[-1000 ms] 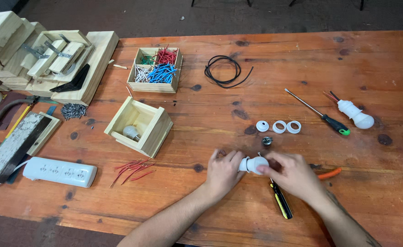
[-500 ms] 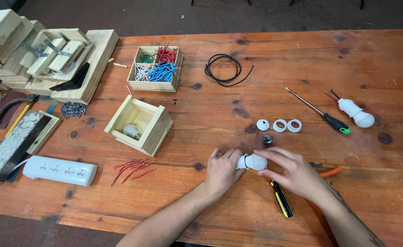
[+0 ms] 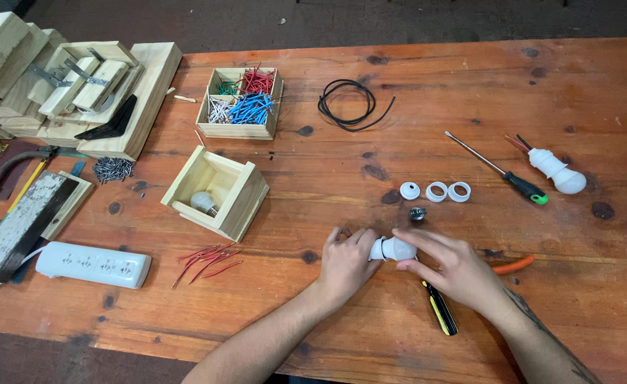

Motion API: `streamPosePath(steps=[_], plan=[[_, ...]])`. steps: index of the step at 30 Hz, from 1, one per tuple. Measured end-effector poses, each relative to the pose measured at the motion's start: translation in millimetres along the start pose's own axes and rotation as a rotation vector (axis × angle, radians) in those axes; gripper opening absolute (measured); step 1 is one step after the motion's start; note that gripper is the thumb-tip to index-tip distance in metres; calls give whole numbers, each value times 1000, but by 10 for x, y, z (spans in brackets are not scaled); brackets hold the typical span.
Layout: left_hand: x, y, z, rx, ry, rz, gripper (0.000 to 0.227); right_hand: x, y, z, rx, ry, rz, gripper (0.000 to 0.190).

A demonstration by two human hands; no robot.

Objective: The person disassembles a light bulb, tests it on a power strip, and then works with wires and a small electrical component using a screwdriver and pliers.

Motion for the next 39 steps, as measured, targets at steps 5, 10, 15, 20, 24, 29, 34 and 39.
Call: streamPosePath(steps=[5, 10, 15, 20, 24, 29, 34, 39], plan=[[-12, 6, -9, -12, -16, -5, 31, -311, 147, -198, -47, 12, -62, 45], [-13, 8, -1, -14, -20, -5, 31, -470, 234, -279, -73, 32, -83, 41], [-54, -28, 105, 4, 27, 15, 29, -148, 77, -82, -63, -35, -49, 45], [-43, -23, 81, -69, -7, -14, 28, -118, 92, -80, -94, 5, -25, 47], [-35, -2, 111, -150, -66, -33, 31, -282, 183, -169, -130, 6, -62, 46], [7, -48, 344, 74, 242, 153, 38, -81, -1, -114, -123, -172, -115, 66], [545, 287, 355, -56, 1092, 409, 35, 90, -217, -208, -82, -205, -121, 56], [697, 743, 844, -73, 1361, 280, 56, 774, -526, -459, 68, -217, 69, 33]])
Point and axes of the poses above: each hand's wrist, its own y-axis away from the middle knuckle, its own z-axis out of the back of the hand, x = y × z, the point moved 6 cm from there along -y, towards the middle knuckle, and after that the axes turned 5 degrees about y, right-handed, at the moved point
